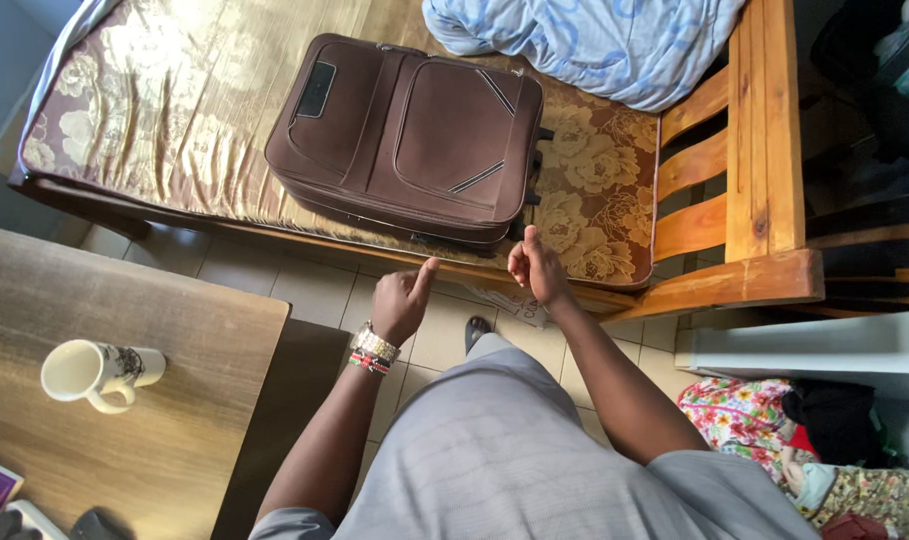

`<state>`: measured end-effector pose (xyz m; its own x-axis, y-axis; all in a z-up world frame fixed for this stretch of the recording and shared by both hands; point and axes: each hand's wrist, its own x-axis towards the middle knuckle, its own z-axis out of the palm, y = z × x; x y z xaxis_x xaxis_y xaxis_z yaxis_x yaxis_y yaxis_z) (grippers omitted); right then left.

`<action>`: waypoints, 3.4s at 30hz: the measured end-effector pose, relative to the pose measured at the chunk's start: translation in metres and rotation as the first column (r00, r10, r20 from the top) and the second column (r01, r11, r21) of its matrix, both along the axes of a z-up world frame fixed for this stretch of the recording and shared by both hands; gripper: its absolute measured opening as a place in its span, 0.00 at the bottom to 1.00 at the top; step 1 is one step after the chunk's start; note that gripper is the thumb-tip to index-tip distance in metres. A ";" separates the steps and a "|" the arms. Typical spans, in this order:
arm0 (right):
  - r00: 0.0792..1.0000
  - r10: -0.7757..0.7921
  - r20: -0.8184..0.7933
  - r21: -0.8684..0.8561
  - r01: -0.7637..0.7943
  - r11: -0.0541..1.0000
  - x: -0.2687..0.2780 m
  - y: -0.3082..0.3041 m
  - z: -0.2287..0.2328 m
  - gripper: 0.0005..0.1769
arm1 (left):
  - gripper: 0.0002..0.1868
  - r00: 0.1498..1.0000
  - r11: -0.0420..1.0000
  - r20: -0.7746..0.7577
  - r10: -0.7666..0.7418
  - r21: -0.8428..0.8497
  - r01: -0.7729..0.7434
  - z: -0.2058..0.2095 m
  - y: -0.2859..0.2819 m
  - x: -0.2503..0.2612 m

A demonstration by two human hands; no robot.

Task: The person opens a brown suitcase on a bed, removes a smartphone and places it on a nearby desk, then transfers pens, a small tool, and scissors from the suitcase into a white mug on the desk. The person closes the suitcase after organizing the items.

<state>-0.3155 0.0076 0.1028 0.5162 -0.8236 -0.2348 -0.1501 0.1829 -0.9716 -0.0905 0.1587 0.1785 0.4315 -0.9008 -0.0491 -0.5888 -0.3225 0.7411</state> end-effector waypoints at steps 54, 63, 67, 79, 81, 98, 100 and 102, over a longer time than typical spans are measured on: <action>0.551 -0.033 -0.834 -0.441 -0.628 0.641 0.352 -0.489 -0.123 0.16 | 0.47 0.981 0.729 -0.091 -0.170 0.659 0.187 -0.194 -0.143 0.037; 0.602 0.174 -0.780 -0.260 -0.563 0.785 0.423 -0.491 -0.156 0.15 | 0.44 0.978 0.736 -0.040 -0.203 0.653 0.179 -0.211 -0.143 0.032; 0.882 -0.020 -0.471 0.183 0.120 0.976 0.418 -0.496 -0.172 0.14 | 0.43 0.971 0.720 -0.029 -0.235 0.666 0.194 -0.217 -0.143 0.033; 0.848 -0.021 -0.529 0.164 0.126 0.978 0.360 -0.521 -0.160 0.11 | 0.43 0.966 0.716 -0.033 -0.258 0.665 0.213 -0.225 -0.143 0.044; 0.858 -0.040 -0.511 0.167 0.145 0.975 0.364 -0.517 -0.147 0.10 | 0.46 0.974 0.736 -0.097 -0.204 0.641 0.218 -0.231 -0.136 0.044; 0.371 0.665 -0.648 -0.431 -0.899 0.081 0.360 -0.255 -0.143 0.05 | 0.48 0.976 0.769 -0.067 -0.206 0.606 0.204 -0.243 -0.130 0.040; 0.392 0.685 -0.614 -0.499 -0.865 0.048 0.350 -0.257 -0.135 0.04 | 0.48 0.973 0.756 -0.064 -0.221 0.619 0.212 -0.243 -0.136 0.041; 0.457 0.737 -0.497 -0.530 -0.833 0.159 0.343 -0.269 -0.131 0.03 | 0.50 0.947 0.772 -0.010 -0.322 0.576 0.269 -0.242 -0.138 0.043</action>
